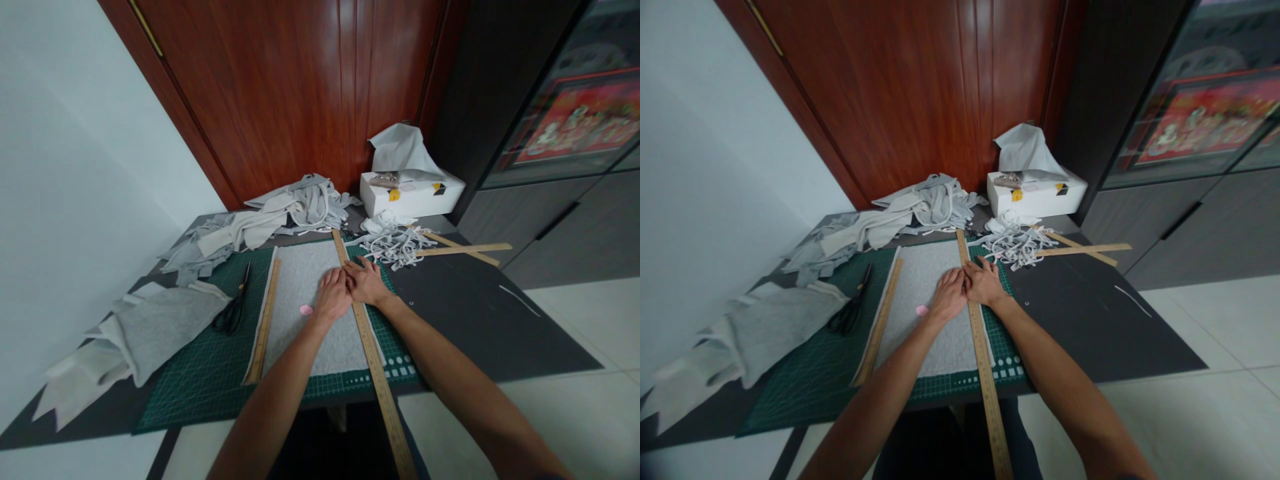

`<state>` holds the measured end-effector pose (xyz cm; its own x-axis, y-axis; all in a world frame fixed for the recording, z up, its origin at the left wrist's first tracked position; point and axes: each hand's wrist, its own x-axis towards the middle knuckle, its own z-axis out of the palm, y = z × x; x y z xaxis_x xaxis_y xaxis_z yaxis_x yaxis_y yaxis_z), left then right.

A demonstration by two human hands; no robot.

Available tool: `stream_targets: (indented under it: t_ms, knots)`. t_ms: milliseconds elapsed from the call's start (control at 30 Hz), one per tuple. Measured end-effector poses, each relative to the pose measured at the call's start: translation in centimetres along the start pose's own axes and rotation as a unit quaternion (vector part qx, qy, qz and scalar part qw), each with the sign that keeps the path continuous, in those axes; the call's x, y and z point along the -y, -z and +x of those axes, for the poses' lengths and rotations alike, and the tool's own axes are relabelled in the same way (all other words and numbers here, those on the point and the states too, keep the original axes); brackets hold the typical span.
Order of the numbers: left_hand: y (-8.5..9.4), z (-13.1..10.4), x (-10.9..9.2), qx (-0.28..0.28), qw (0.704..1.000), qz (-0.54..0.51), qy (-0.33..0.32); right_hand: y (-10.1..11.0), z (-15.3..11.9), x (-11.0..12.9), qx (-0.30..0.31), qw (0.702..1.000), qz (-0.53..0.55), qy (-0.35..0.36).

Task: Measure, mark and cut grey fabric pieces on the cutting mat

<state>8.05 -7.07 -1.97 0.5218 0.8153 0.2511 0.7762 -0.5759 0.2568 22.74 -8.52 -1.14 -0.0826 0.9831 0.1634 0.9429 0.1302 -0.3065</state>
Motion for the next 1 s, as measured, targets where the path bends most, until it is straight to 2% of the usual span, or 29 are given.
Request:
stream_targets:
  t_ms: [600, 733, 900, 1000]
  knots:
    - [0.2, 0.0, 0.0, 0.007, 1.0, 0.01, -0.007, 0.2, -0.1, 0.0, -0.01, 1.0, 0.006, 0.0]
    - [0.5, 0.4, 0.2, 0.028, 0.999, -0.014, -0.013, 0.1, -0.2, 0.1, -0.016, 1.0, 0.004, 0.005]
    - [2.3, 2.5, 1.4, 0.063, 0.997, -0.035, -0.02, 0.1, -0.3, 0.3, -0.019, 1.0, 0.002, 0.007]
    - [3.7, 4.9, 3.6, 0.026, 0.999, -0.026, -0.009, 0.1, -0.4, 0.3, -0.027, 1.0, 0.002, 0.008]
